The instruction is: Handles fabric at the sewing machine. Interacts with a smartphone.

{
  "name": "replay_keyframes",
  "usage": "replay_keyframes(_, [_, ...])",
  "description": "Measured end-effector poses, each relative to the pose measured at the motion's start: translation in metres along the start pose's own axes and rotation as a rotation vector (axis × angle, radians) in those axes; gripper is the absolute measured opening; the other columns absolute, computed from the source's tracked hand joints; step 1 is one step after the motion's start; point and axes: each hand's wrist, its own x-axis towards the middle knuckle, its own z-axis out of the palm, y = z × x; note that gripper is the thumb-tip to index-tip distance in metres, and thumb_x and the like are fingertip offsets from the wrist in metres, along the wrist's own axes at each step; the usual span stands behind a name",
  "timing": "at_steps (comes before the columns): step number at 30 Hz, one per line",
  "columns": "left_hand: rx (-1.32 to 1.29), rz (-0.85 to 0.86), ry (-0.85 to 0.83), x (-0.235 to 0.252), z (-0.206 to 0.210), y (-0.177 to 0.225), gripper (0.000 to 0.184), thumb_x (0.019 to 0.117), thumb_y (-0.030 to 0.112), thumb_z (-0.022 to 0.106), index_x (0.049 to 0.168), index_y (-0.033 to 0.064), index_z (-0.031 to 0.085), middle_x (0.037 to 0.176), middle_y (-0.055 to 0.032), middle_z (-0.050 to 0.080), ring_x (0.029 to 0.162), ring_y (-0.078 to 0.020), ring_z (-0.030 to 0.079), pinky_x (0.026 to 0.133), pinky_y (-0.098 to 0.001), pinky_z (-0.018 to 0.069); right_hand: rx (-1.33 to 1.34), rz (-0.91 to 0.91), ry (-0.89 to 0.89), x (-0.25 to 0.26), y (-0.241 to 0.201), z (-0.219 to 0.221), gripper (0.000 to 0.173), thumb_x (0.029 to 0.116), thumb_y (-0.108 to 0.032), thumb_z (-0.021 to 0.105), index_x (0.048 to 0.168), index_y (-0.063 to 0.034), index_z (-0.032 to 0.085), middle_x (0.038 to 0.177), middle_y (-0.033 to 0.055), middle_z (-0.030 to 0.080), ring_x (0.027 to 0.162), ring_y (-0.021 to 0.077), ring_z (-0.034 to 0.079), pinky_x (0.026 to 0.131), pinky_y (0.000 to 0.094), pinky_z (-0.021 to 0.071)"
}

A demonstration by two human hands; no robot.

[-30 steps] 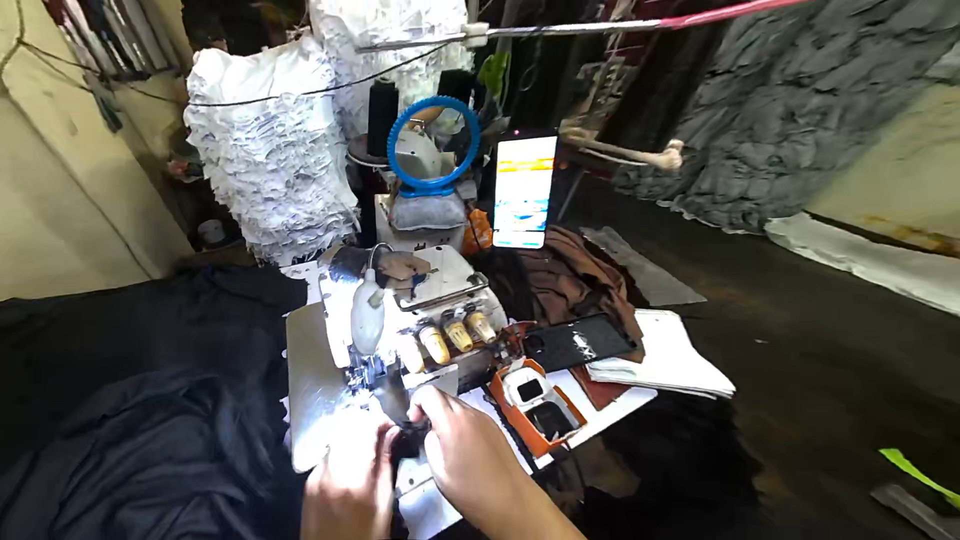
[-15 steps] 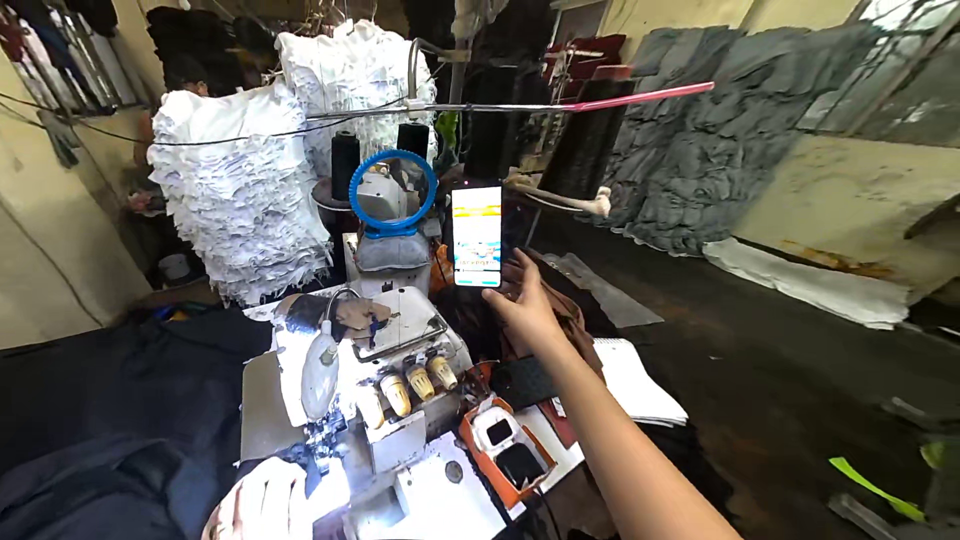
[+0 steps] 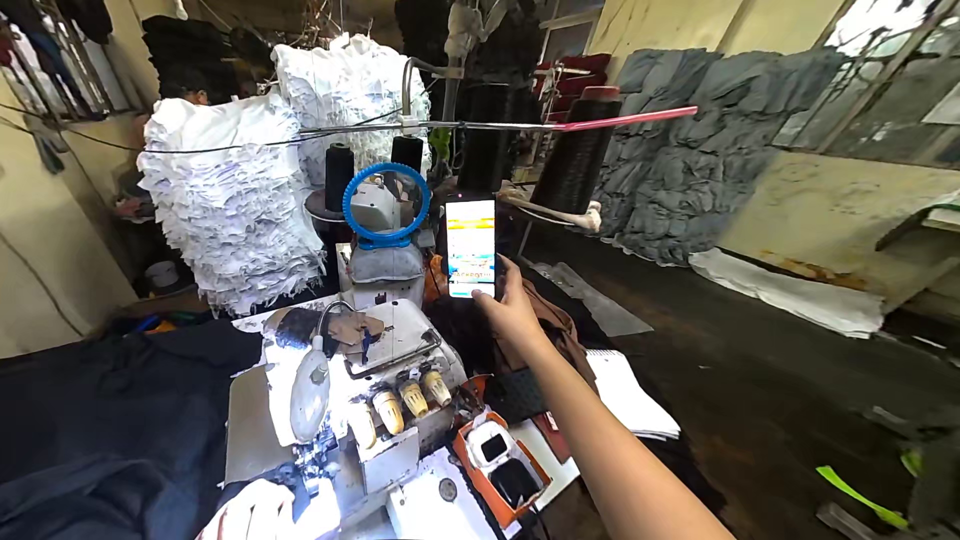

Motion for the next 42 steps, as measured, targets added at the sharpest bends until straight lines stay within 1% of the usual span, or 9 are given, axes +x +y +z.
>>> replay_keyframes(3, [-0.009, 0.008, 0.014, -0.001, 0.001, 0.000, 0.017, 0.1036, 0.019, 0.055, 0.100, 0.0132, 0.071, 0.107, -0.0056, 0.072, 0.113, -0.0261, 0.065, 0.102, -0.0449, 0.0457, 0.006, 0.014, -0.021, -0.001, -0.003, -0.004, 0.066, 0.1017, -0.014, 0.063, 0.157, -0.0095, 0.028, 0.131, 0.0194, 0.062, 0.110, 0.0256, 0.067, 0.095, 0.0468, 0.0547])
replay_keyframes(6, [-0.013, 0.005, 0.036, -0.003, 0.006, -0.002, 0.017, 0.1035, 0.019, 0.055, 0.100, 0.0128, 0.070, 0.106, -0.0065, 0.072, 0.112, -0.0268, 0.065, 0.101, -0.0445, 0.0456, 0.006, 0.029, -0.046, 0.000, -0.002, -0.008, 0.068, 0.1012, -0.017, 0.065, 0.158, -0.0106, 0.028, 0.132, 0.0183, 0.062, 0.110, 0.0252, 0.067, 0.094, 0.0462, 0.0550])
replay_keyframes(9, [-0.017, -0.007, 0.031, -0.005, 0.011, -0.005, 0.019, 0.1044, 0.022, 0.054, 0.100, 0.0143, 0.070, 0.107, -0.0058, 0.072, 0.113, -0.0262, 0.064, 0.101, -0.0440, 0.0450, 0.041, 0.021, -0.058, 0.001, 0.002, -0.008, 0.072, 0.0983, -0.012, 0.067, 0.158, -0.0110, 0.027, 0.132, 0.0185, 0.061, 0.110, 0.0243, 0.066, 0.094, 0.0446, 0.0551])
replay_keyframes(12, [-0.009, -0.007, 0.034, -0.008, 0.015, -0.007, 0.019, 0.1046, 0.022, 0.053, 0.101, 0.0150, 0.070, 0.108, -0.0049, 0.071, 0.113, -0.0258, 0.064, 0.102, -0.0441, 0.0445, 0.051, 0.026, -0.063, -0.001, 0.000, -0.008, 0.080, 0.0915, -0.001, 0.068, 0.158, -0.0123, 0.026, 0.135, 0.0174, 0.059, 0.114, 0.0237, 0.065, 0.095, 0.0434, 0.0551])
replay_keyframes(17, [-0.020, -0.019, -0.006, -0.003, 0.003, -0.001, 0.021, 0.1049, 0.020, 0.052, 0.102, 0.0128, 0.072, 0.109, -0.0088, 0.072, 0.114, -0.0293, 0.065, 0.100, -0.0478, 0.0472, 0.001, 0.004, -0.056, -0.008, 0.001, -0.005, 0.095, 0.0861, 0.003, 0.072, 0.162, -0.0151, 0.018, 0.145, 0.0204, 0.053, 0.120, 0.0334, 0.062, 0.093, 0.0533, 0.0541])
replay_keyframes(23, [-0.025, -0.039, -0.037, 0.001, -0.002, 0.003, 0.022, 0.1049, 0.020, 0.051, 0.102, 0.0130, 0.072, 0.109, -0.0069, 0.073, 0.114, -0.0281, 0.065, 0.101, -0.0472, 0.0463, 0.037, -0.001, -0.010, -0.003, 0.001, 0.003, 0.092, 0.0879, 0.001, 0.073, 0.161, -0.0098, 0.019, 0.151, 0.0188, 0.047, 0.128, 0.0258, 0.058, 0.102, 0.0452, 0.0516])
replay_keyframes(27, [-0.012, -0.026, -0.018, -0.001, 0.002, 0.001, 0.021, 0.1048, 0.020, 0.052, 0.101, 0.0138, 0.072, 0.108, -0.0054, 0.072, 0.113, -0.0266, 0.065, 0.101, -0.0460, 0.0459, 0.046, 0.018, 0.004, -0.002, 0.002, 0.004, 0.090, 0.0888, 0.001, 0.074, 0.160, -0.0104, 0.020, 0.149, 0.0178, 0.049, 0.126, 0.0250, 0.060, 0.101, 0.0447, 0.0524])
replay_keyframes(34, [-0.044, -0.010, 0.005, 0.002, -0.005, 0.004, 0.019, 0.1036, 0.017, 0.054, 0.101, 0.0114, 0.071, 0.107, -0.0087, 0.073, 0.111, -0.0295, 0.066, 0.098, -0.0474, 0.0476, 0.020, 0.031, 0.000, -0.004, -0.001, 0.003, 0.089, 0.0893, 0.000, 0.074, 0.160, -0.0103, 0.021, 0.149, 0.0191, 0.049, 0.126, 0.0267, 0.060, 0.102, 0.0461, 0.0518])
replay_keyframes(42, [-0.030, -0.016, -0.005, 0.001, -0.003, 0.004, 0.020, 0.1042, 0.017, 0.052, 0.100, 0.0126, 0.071, 0.107, -0.0068, 0.073, 0.112, -0.0280, 0.065, 0.099, -0.0474, 0.0466, 0.068, 0.042, -0.014, -0.003, 0.001, 0.000, 0.090, 0.0874, 0.002, 0.072, 0.160, -0.0147, 0.022, 0.144, 0.0180, 0.053, 0.119, 0.0264, 0.063, 0.095, 0.0458, 0.0551])
